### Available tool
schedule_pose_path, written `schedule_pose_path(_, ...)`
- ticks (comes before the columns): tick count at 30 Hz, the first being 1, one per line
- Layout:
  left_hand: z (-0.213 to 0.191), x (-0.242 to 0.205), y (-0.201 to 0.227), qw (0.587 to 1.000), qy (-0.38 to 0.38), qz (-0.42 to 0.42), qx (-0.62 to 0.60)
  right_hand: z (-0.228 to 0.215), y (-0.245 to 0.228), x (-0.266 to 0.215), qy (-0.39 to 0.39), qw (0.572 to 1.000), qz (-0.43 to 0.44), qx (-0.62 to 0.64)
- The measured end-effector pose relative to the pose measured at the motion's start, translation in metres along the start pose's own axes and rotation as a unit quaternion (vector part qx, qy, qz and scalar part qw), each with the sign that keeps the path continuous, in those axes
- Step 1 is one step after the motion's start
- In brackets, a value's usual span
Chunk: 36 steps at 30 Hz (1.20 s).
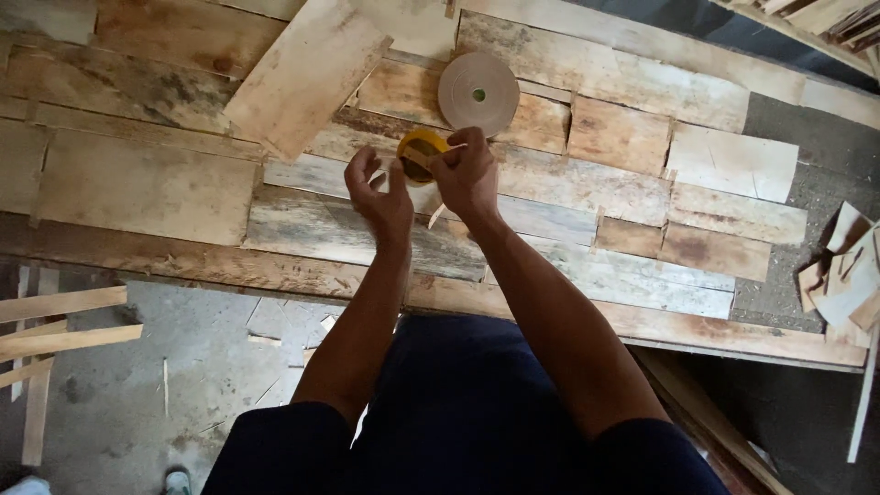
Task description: Arranging and taping together thin wood veneer pieces on a workbench to create a larger panel.
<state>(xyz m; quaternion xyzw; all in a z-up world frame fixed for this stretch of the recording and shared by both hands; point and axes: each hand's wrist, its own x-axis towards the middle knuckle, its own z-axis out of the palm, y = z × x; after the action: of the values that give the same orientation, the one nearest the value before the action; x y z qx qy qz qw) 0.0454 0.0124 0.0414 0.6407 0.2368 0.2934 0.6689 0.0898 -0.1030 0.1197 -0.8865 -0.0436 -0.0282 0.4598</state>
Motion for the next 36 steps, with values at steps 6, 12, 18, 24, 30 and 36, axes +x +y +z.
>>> schedule_pose_path(6,0.027,0.0,-0.07,0.995,-0.003,-0.1,0.011,0.012,0.01,0.008,-0.002,0.998,0.01,-0.057)
schedule_pose_path(12,0.039,0.005,-0.055,0.984,0.03,-0.177,0.009,0.011,0.004,0.008,-0.01,0.998,0.017,-0.059)
schedule_pose_path(18,0.041,-0.002,-0.044,0.978,0.045,-0.202,-0.007,-0.005,0.001,0.007,-0.027,0.997,-0.017,-0.072)
schedule_pose_path(24,0.049,-0.005,-0.09,0.983,0.041,-0.159,-0.088,-0.017,-0.001,0.0,0.021,0.996,-0.057,-0.067)
schedule_pose_path(30,0.049,-0.016,-0.076,0.983,0.028,-0.105,-0.145,0.002,0.023,0.012,-0.01,0.998,-0.029,-0.061)
schedule_pose_path(36,0.061,-0.008,-0.092,0.977,0.079,-0.181,-0.08,-0.002,0.002,0.01,-0.021,0.994,-0.018,-0.103)
